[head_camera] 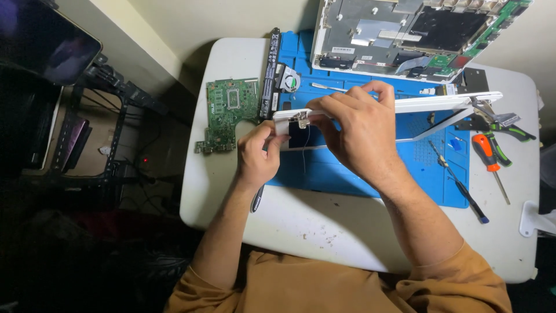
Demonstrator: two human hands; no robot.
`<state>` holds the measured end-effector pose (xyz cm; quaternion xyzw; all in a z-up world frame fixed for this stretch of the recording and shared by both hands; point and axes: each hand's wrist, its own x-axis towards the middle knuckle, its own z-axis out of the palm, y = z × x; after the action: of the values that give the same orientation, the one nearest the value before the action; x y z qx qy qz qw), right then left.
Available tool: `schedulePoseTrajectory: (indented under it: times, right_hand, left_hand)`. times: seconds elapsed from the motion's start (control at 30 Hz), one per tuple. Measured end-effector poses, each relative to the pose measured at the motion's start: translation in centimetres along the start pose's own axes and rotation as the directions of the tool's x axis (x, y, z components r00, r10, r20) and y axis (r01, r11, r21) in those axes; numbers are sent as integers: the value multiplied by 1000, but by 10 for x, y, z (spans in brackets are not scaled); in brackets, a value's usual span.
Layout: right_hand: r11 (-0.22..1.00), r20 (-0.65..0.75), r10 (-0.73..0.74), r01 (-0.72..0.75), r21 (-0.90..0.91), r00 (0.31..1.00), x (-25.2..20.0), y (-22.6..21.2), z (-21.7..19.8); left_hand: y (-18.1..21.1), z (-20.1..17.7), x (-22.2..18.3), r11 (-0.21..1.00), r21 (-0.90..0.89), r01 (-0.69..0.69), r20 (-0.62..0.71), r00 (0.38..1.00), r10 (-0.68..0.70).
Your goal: Assembling a laptop screen by connecting internal display cables and fitting the plastic bezel onto the frame.
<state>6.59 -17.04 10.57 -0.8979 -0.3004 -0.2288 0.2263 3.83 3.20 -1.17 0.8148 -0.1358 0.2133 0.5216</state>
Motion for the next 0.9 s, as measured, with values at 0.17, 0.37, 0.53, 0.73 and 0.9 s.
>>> schedulePoseTrajectory:
  times: [0.17, 0.37, 0.53, 0.73, 0.9]
  right_hand:
    - [998, -17, -43, 42, -44, 999, -1, 7, -1]
    - [994, -29, 22, -25, -104, 999, -15, 23, -37]
    - [989, -49, 148, -149, -6, 988, -34, 39, -46]
    - [992, -17, 109, -108, 62, 994, -40, 44, -49]
    - [994, -98, 102, -99, 36, 990, -46, 44, -40]
  left_hand:
    - [0, -4, 1, 999, -35, 19, 39, 999, -18]
    - [18, -18, 12, 988, -83, 129, 159, 981, -115]
    - [97, -45, 48, 960, 16, -280, 49, 959, 279]
    - [142, 1, 64, 627, 651, -428, 232, 898, 373]
    - [130, 5, 67, 659, 594, -462, 210, 879, 427]
